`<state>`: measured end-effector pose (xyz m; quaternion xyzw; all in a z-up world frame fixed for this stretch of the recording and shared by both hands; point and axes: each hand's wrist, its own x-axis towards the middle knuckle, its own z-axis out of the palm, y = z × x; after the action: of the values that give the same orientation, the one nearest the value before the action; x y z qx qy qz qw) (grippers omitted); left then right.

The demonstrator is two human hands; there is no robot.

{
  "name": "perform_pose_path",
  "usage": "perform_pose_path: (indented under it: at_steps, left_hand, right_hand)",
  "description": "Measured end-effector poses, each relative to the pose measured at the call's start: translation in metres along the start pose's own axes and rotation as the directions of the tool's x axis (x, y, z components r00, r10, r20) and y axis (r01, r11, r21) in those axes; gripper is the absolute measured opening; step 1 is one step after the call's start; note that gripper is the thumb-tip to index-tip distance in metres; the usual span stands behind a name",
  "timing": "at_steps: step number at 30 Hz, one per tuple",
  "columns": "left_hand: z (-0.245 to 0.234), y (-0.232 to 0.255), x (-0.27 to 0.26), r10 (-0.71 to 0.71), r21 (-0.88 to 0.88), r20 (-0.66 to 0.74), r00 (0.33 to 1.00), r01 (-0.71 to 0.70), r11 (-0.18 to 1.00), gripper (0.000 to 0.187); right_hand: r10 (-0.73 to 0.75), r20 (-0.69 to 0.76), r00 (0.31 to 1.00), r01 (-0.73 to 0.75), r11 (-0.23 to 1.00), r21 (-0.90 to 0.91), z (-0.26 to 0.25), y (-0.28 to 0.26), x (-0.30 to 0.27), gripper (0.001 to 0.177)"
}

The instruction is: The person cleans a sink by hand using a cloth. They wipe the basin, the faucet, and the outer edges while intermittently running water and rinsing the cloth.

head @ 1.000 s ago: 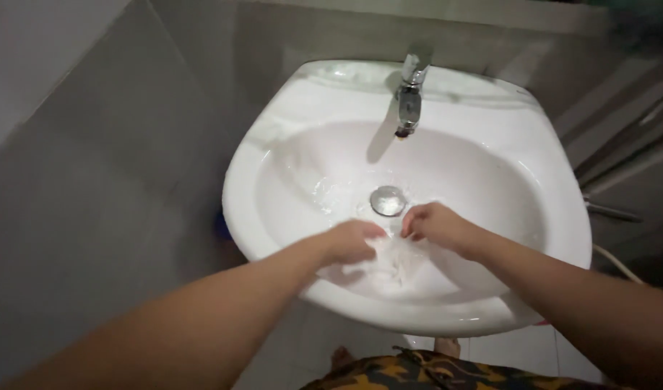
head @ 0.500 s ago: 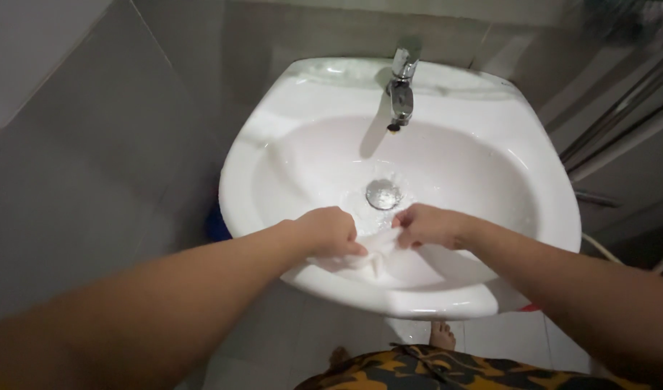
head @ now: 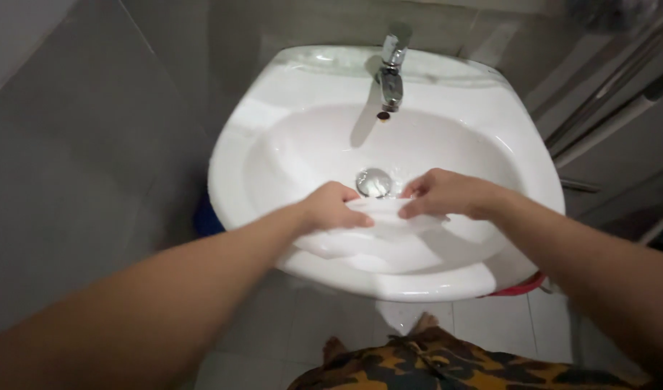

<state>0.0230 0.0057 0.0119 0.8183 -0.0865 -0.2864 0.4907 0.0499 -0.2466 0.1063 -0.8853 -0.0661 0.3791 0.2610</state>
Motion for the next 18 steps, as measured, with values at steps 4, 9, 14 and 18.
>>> perform_pose_path:
  at_steps: [4, 9, 14, 18]
  left_hand:
    - [-0.024, 0.005, 0.005, -0.157, -0.247, 0.063, 0.986, 0.168, 0.954, 0.064]
    - [-0.006, 0.001, 0.023, 0.067, 0.415, -0.486, 0.872, 0.162, 0.895, 0.061]
    - [0.05, 0.031, 0.01, -0.173, 0.723, 0.108, 0.979, 0.042, 0.69, 0.082]
    - [0.041, 0.044, -0.022, -0.284, 0.749, 0.286, 0.915, -0.029, 0.662, 0.081]
  right_hand:
    - [0.04, -0.021, 0.999, -0.034, 0.969, 0.245, -0.009, 0.027, 0.008, 0.049]
    - [-0.025, -0.311, 0.95, 0.07, 0.988, 0.134, 0.003, 0.059, 0.023, 0.047]
    - [-0.065, -0.211, 0.975, 0.079, 0.995, 0.061, 0.006, 0.083, 0.026, 0.035]
    - [-0.078, -0.167, 0.983, 0.091, 0.994, 0.068, -0.005, 0.092, 0.021, 0.027]
